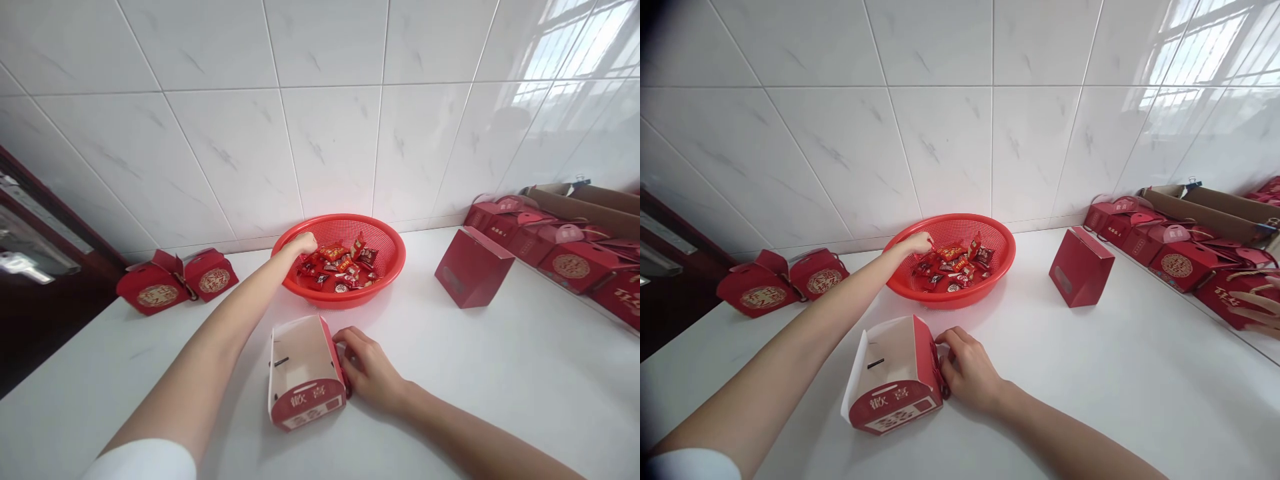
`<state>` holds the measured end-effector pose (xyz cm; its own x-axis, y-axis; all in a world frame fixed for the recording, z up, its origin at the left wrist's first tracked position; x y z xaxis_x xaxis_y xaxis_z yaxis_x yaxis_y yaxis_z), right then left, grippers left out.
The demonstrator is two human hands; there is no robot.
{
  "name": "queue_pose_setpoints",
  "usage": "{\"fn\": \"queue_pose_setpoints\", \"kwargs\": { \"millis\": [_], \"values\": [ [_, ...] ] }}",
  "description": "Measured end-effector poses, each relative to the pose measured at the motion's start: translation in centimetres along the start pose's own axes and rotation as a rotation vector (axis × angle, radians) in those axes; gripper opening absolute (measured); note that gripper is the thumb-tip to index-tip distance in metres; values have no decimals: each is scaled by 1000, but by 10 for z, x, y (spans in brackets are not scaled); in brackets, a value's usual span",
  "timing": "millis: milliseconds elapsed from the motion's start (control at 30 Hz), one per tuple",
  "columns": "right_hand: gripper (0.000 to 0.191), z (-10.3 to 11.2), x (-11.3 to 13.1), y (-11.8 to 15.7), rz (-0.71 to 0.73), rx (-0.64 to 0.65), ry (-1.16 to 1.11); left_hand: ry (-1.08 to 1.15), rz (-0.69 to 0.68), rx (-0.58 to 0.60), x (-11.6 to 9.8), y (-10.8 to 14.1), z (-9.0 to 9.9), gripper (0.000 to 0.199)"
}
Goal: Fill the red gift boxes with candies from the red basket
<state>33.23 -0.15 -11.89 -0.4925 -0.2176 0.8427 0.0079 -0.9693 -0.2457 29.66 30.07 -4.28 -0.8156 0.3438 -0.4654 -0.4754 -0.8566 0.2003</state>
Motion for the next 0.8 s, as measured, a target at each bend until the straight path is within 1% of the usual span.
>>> {"fn": "queue_pose_setpoints", "kwargs": {
  "millis": [100, 200, 500, 667, 800],
  "values": [
    [27, 0, 0, 0, -6, 10, -1, -89, 69, 43, 2, 1, -4, 36],
    [26, 0, 1, 0, -5, 15, -2, -148, 107, 71, 1, 3, -7, 35],
    [24, 0, 2, 0, -7, 21, -10, -218, 150, 119, -2, 12, -10, 33],
    [24, 0, 3, 0, 3, 25, -23, -222, 153, 94, -4, 14, -10, 34],
    [25, 0, 3, 0, 2, 23, -14, -177, 170, 65, -6, 14, -8, 35]
  ]
}}
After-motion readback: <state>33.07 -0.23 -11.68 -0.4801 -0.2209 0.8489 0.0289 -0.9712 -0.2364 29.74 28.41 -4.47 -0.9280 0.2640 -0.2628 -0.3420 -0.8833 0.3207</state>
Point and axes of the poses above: each hand's wrist, its own y-axis away from the middle knuckle, its own z-axis out of the back of the hand, x = y × z, the point moved 5 cm from there along -y, towards the middle knuckle, and after that the axes turned 1 degree about -x, right-handed, at the moved point
